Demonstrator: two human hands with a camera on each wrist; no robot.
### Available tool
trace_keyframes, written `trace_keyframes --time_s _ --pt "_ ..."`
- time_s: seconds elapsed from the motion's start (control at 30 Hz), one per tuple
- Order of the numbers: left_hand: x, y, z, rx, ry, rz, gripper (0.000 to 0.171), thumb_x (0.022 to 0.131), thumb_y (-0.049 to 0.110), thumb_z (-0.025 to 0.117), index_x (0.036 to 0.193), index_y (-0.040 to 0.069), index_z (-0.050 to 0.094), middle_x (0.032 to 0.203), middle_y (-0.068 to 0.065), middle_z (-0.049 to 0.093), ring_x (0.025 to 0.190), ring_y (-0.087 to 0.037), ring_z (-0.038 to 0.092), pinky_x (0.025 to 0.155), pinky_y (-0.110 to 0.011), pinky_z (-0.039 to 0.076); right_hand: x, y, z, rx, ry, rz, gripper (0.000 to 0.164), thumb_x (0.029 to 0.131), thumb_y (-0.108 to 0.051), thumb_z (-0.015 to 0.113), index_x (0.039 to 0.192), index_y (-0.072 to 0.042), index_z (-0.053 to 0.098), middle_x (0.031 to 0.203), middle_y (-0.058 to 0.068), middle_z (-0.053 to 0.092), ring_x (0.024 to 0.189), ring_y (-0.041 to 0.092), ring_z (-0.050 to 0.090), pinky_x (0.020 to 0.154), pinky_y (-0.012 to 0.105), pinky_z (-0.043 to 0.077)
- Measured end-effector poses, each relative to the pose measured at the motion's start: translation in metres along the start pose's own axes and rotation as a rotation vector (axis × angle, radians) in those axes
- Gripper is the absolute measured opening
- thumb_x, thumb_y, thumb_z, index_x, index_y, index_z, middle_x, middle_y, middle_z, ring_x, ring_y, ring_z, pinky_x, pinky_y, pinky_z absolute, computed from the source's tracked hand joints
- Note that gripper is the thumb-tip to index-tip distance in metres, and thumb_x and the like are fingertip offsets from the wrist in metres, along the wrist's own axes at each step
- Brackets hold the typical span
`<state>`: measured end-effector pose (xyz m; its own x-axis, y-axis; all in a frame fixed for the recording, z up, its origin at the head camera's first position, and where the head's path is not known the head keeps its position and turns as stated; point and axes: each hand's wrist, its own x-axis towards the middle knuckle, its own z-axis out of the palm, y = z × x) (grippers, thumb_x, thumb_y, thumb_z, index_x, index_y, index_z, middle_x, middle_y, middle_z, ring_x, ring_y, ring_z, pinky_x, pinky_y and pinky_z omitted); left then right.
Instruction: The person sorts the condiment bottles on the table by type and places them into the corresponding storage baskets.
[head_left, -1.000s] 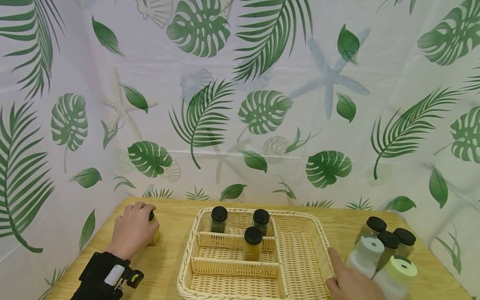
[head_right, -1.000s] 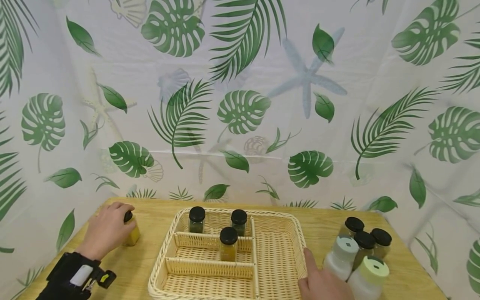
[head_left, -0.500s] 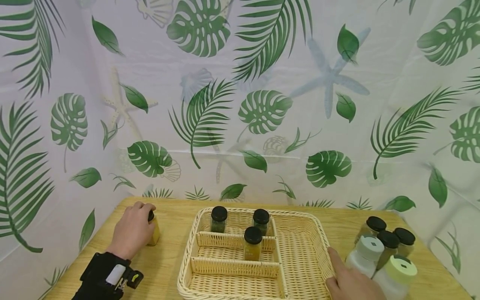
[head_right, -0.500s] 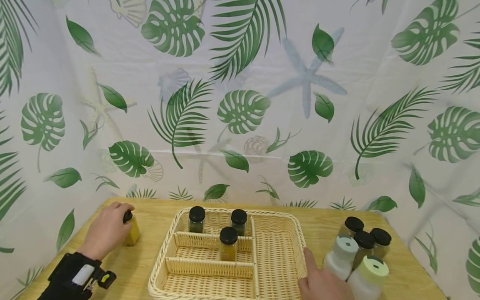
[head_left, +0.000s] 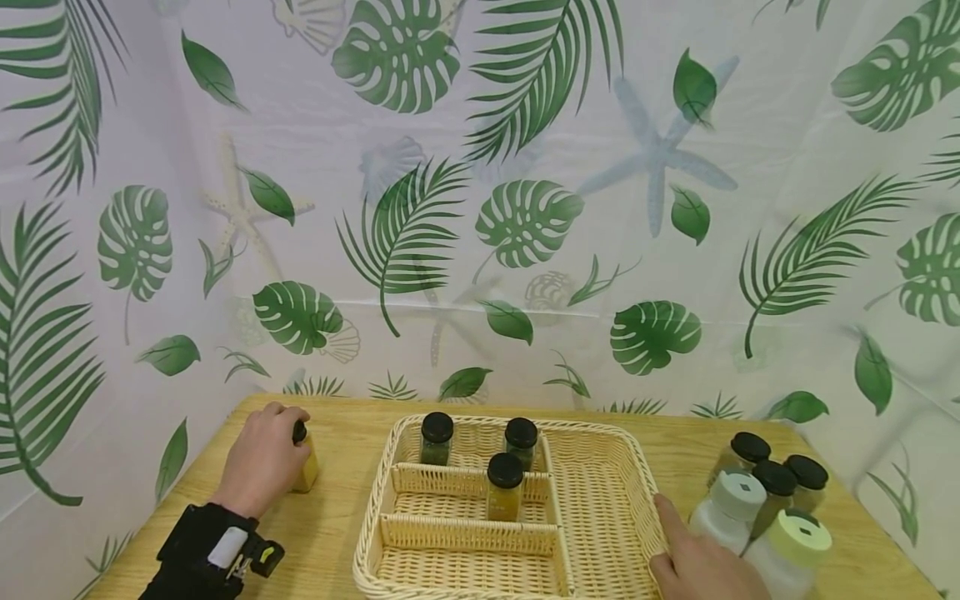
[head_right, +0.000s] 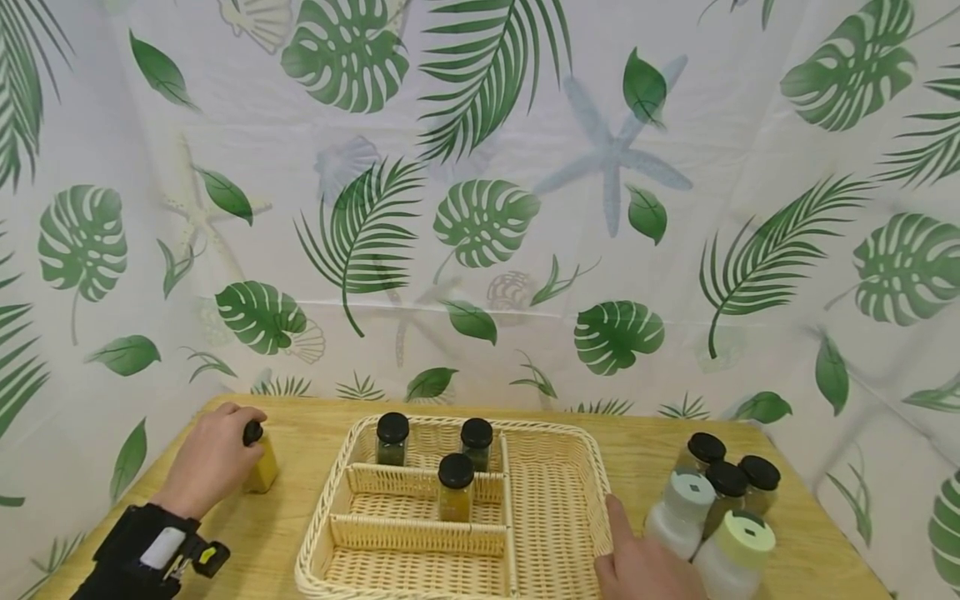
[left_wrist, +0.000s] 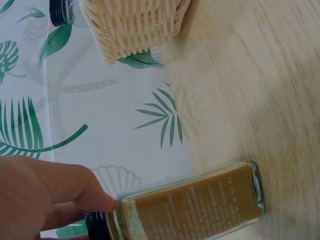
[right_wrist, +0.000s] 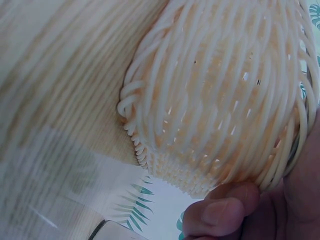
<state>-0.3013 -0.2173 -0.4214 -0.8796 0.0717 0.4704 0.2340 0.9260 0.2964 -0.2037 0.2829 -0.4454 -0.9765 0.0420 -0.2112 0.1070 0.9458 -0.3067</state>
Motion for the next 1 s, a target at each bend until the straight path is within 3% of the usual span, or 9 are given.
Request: trace_keyframes --time_s 0.43,0.87,1.0 --pt "0.003 0.008 -0.006 -0.007 -0.017 0.015 0.027 0.083 0.002 0.069 0.109 -0.004 0.071 0.104 -0.024 0.065 0.092 -0.041 0.062 0.078 -0.053 0.051 0.000 0.000 0.000 -0.002 0.004 0.003 0.072 0.094 -0.024 0.051 0.155 0.003 0.025 0.057 0.001 0.053 0.045 0.016 0.046 0.045 0.031 0.032" --pt "0.002 0.037 -0.028 -0.033 -0.038 0.036 0.036 0.083 0.005 0.065 0.118 -0.003 0.069 0.112 -0.025 0.065 0.101 -0.041 0.062 0.083 -0.054 0.051 0.000 0.001 0.001 0.000 0.009 0.001 0.072 0.094 -0.025 0.051 0.155 0.004 0.025 0.056 0.001 0.052 0.044 0.016 0.046 0.044 0.031 0.033" --pt "0.000 0.048 -0.034 -0.034 -0.025 0.058 0.037 0.084 0.005 0.065 0.120 -0.002 0.068 0.109 -0.022 0.065 0.096 -0.038 0.061 0.078 -0.051 0.052 0.000 0.001 0.001 0.000 0.007 0.001 0.072 0.094 -0.024 0.051 0.155 0.004 0.025 0.056 0.001 0.052 0.044 0.016 0.046 0.044 0.031 0.033"
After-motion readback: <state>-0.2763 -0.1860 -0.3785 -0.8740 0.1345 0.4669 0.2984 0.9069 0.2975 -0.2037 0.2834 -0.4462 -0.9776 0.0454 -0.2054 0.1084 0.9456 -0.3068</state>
